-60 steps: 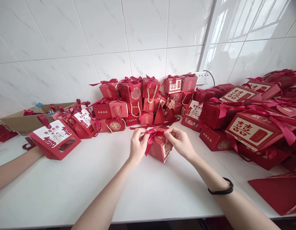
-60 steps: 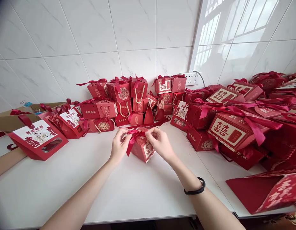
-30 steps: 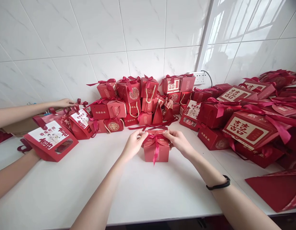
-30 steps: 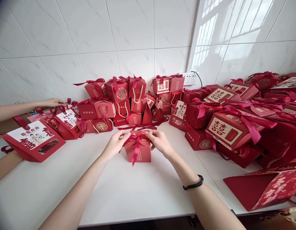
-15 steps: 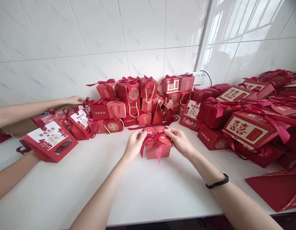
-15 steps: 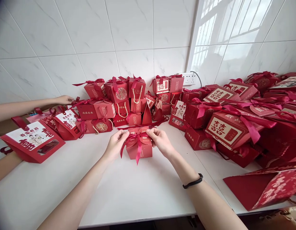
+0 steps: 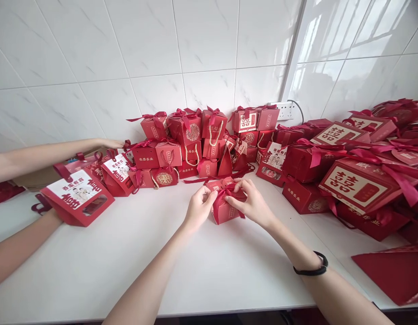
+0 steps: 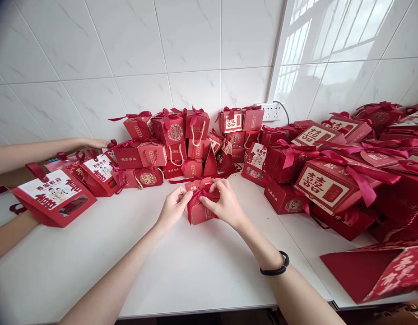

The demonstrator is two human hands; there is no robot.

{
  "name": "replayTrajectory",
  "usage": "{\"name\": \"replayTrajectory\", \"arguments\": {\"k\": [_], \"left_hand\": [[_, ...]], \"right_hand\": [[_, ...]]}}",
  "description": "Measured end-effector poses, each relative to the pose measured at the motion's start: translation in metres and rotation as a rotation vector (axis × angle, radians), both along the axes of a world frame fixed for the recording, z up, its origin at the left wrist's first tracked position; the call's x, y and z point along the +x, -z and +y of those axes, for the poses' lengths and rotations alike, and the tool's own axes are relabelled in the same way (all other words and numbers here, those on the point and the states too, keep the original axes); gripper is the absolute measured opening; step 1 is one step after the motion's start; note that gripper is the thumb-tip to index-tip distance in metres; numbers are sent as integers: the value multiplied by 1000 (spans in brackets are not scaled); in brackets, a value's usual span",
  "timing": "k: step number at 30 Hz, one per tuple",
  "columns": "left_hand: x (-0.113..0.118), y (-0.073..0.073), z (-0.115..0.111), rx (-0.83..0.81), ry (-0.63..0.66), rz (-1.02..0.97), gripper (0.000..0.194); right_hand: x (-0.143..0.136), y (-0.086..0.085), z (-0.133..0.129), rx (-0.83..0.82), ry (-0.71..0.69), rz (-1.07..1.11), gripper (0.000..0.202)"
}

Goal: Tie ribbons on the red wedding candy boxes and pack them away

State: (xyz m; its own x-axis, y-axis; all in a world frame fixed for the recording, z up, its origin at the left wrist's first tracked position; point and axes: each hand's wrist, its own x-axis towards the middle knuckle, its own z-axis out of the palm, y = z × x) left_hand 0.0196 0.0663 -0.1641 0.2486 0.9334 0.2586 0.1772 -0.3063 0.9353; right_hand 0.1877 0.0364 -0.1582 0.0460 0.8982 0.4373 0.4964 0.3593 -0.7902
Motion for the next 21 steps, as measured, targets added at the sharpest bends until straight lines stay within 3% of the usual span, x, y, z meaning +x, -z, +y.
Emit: {"name": "replayTrajectory", "arguments": {"k": [4, 9, 12, 17, 21], "left_hand": [[0, 3, -3, 100, -32, -14, 32], [-7, 10, 0, 469, -165, 56, 28], [-10, 14, 5, 602, -160, 182, 26], [-9, 15, 6, 496, -202, 256, 27], [-4, 14, 6, 320, -268, 123, 16]], "right_hand": [[0, -1, -1, 20, -68, -22, 21], [-1, -1, -3, 33, -138, 147, 23], [-1, -1, -2, -35, -122, 123, 25], [2, -6, 1, -169, -260, 198, 33], [3, -6, 3, -167, -324, 284, 35]]}}
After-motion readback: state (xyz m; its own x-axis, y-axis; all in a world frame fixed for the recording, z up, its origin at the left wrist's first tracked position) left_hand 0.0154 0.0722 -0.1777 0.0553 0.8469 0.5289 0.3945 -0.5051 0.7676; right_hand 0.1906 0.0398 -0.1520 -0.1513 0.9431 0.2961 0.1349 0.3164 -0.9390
